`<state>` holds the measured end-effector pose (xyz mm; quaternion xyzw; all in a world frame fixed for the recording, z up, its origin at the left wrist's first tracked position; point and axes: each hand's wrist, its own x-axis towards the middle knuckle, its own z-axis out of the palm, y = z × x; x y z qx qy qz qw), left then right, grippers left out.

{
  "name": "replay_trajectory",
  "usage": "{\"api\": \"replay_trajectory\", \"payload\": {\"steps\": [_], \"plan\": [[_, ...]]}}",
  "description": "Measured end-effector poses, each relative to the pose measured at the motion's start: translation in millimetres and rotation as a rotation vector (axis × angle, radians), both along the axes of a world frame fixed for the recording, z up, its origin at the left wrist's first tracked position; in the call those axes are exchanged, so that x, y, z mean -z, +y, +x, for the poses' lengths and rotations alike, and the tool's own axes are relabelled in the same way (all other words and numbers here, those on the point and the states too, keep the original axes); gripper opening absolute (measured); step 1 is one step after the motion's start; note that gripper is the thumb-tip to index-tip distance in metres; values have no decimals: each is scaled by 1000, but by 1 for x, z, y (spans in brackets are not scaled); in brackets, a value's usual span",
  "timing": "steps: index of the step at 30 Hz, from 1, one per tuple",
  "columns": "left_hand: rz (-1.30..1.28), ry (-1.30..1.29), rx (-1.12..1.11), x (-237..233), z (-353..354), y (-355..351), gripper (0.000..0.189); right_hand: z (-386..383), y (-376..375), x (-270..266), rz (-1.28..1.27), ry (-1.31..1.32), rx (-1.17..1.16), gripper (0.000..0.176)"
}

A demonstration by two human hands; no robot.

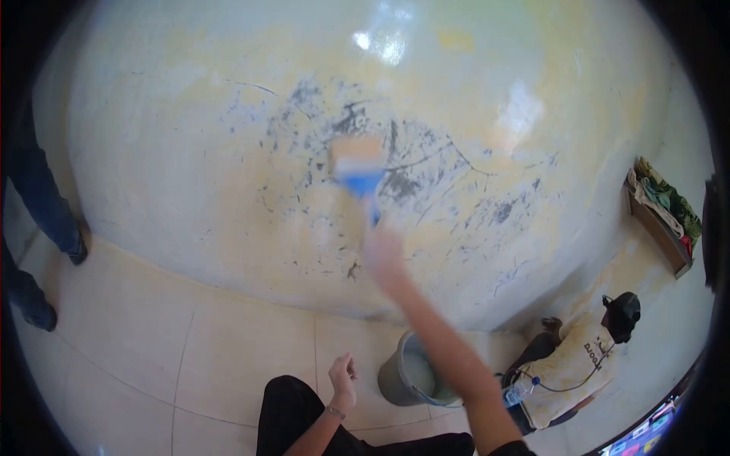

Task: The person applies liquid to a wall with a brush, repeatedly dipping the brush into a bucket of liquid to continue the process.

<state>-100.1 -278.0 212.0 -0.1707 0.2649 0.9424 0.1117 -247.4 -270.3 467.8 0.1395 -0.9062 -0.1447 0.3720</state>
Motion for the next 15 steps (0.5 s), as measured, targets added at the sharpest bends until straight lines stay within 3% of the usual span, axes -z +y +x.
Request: {"api": "replay_trajectory", "payload": {"steps": [1,2,3,7,10,11,13,15], "plan": [[-19,6,-18,9,-3,3,27,14,9,53,40,3,36,71],[-41,9,-36,16,-3,6,29,29,20,98,-86,-344,76,70],[-59,-32,-36,17,-1,6,33,45,32,131,-112,-424,72,65],[-196,-120,-6,16,1,9,49,84,72,211,-504,-931,230,36],[-316,-141,-55,25,-5,12,53,127,86,241,-1017,-711,143,20],[-359,-155,-80,28,-7,15,54,138,88,246,-1190,-646,69,21],[-384,-32,72,29,-4,16,55,170,83,252,-1552,-490,-67,26],[-441,6,181,37,9,15,56,195,82,261,-1539,-432,-91,30]]}}
